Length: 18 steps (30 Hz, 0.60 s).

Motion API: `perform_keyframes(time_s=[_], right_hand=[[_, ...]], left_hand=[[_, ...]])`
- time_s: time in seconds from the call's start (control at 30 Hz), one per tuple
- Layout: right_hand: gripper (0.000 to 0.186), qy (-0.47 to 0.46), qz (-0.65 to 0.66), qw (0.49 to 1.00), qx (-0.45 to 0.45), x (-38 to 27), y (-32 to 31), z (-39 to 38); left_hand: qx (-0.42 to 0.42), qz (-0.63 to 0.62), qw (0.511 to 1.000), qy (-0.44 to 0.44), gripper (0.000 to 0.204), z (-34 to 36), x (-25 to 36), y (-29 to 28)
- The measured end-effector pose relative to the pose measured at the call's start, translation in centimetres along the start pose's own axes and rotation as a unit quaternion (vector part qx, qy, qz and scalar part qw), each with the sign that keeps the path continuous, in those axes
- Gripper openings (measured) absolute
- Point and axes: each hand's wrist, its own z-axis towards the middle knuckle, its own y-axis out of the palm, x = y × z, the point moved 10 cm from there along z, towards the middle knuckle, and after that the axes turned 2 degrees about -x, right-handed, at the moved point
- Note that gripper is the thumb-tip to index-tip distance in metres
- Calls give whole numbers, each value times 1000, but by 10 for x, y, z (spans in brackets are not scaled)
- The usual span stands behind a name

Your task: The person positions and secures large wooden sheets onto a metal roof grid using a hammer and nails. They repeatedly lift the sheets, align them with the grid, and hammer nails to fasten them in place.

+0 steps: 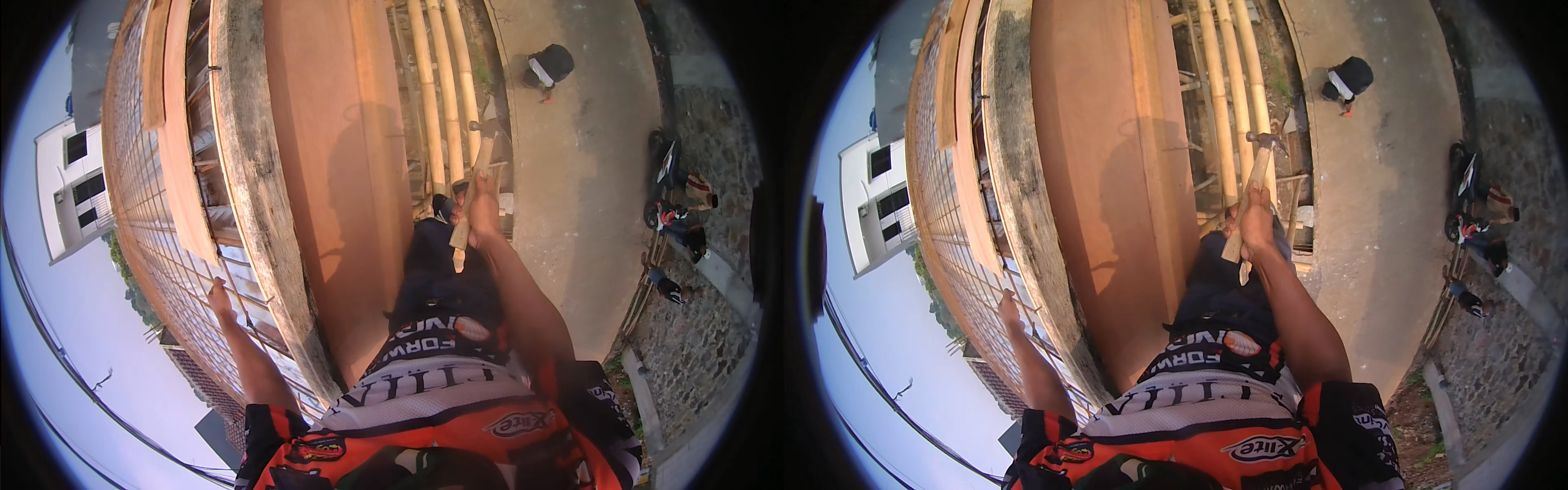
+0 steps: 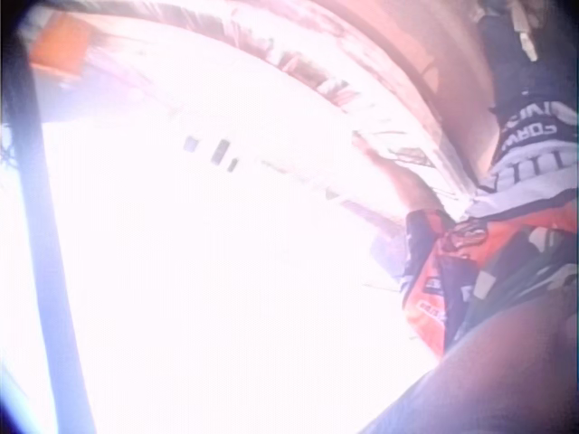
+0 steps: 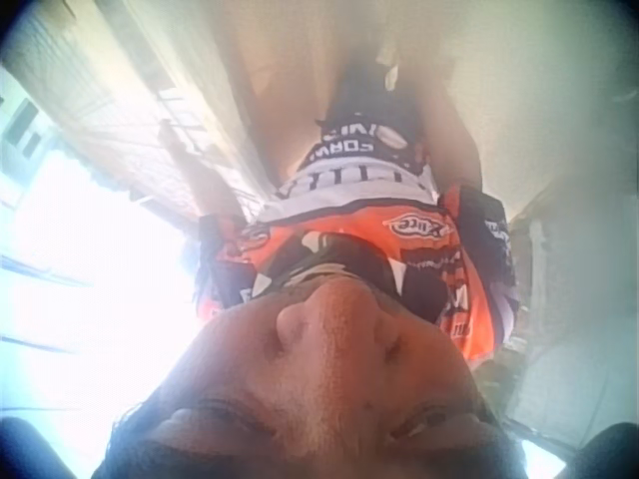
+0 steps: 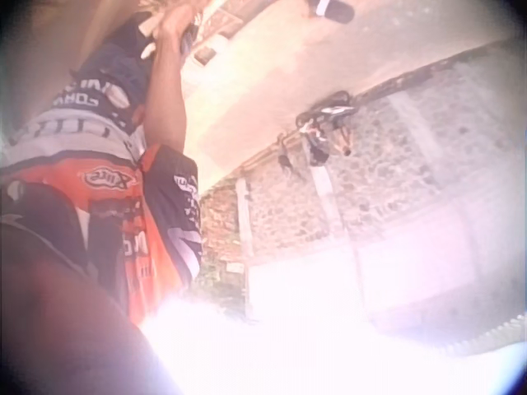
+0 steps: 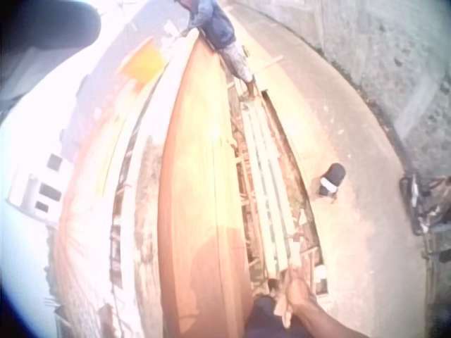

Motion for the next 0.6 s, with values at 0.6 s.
perform_keyframes(time_s=[0.6], right_hand=[[28, -22, -44, 997, -63, 52, 66, -24]], left_hand=[[-3, -10, 999, 32, 41, -1, 12, 5]])
